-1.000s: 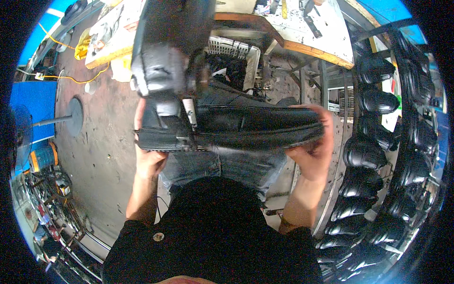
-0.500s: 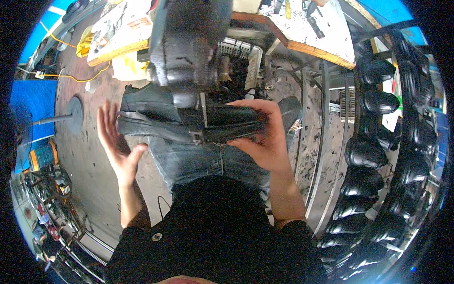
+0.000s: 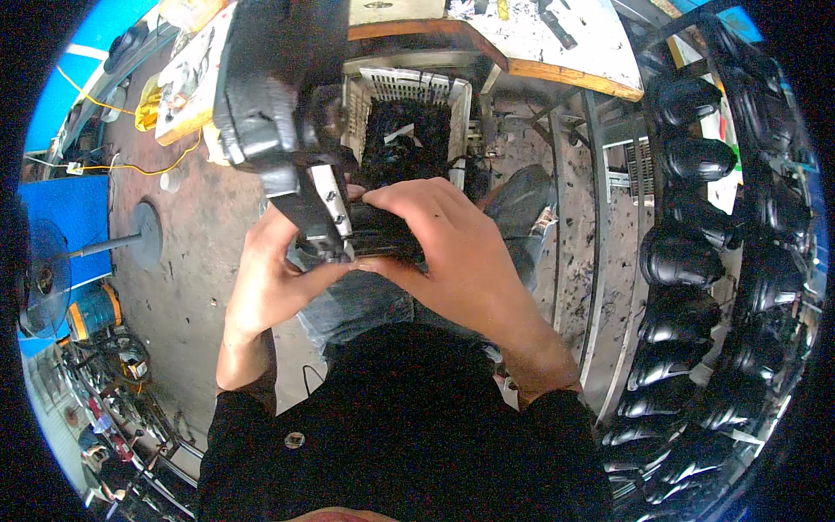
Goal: The person is using a shoe lasting or sole attaching machine to press the edges of shoes in a manufacturing setting.
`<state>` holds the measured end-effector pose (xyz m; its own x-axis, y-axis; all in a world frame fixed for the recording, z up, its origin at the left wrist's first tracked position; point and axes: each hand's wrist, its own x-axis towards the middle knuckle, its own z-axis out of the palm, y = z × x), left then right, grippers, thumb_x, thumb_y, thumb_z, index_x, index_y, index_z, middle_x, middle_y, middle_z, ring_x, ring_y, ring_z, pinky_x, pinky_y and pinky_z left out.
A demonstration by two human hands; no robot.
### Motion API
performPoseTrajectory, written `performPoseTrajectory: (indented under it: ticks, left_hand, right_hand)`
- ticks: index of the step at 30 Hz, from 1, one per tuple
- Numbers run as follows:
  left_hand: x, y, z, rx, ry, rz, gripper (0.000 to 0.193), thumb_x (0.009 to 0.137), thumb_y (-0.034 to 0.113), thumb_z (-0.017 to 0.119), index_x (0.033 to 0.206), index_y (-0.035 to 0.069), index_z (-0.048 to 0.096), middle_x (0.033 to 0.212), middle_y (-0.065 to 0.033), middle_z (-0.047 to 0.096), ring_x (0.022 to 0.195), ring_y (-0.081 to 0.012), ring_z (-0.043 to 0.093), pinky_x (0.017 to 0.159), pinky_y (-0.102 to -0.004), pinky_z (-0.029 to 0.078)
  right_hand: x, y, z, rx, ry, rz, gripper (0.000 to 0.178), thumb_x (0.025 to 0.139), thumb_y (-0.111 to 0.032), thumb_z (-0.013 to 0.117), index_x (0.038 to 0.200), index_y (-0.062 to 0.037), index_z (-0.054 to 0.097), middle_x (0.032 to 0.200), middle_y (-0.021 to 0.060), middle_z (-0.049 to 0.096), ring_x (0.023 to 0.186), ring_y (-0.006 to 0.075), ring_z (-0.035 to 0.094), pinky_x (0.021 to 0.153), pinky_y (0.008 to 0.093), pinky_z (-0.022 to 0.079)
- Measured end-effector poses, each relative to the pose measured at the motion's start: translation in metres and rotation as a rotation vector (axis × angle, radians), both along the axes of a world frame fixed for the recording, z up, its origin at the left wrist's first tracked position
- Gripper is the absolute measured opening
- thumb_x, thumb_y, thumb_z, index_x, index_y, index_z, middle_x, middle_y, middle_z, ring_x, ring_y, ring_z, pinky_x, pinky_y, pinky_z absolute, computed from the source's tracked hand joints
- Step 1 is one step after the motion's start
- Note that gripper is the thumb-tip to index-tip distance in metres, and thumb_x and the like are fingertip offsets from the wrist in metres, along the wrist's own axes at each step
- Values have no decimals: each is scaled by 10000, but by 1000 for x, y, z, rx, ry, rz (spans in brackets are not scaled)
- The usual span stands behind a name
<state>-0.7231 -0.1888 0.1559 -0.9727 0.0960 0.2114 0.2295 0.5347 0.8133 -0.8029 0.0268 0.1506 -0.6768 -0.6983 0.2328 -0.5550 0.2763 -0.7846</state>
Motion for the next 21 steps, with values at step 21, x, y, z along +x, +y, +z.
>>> performPoseTrajectory:
  ticks: [21]
  left_hand:
    - [-3,43,-88,991,19,-94,768,692,-65,877,1356,20,500,1370,-194,600,1435,-374,436,1195,-509,326]
  right_hand:
    - [-46,107,-153,-246,-826,-6,1070,625,101,775,1573,-99,320,1596,86,395,1489,253,352,1227,391,270]
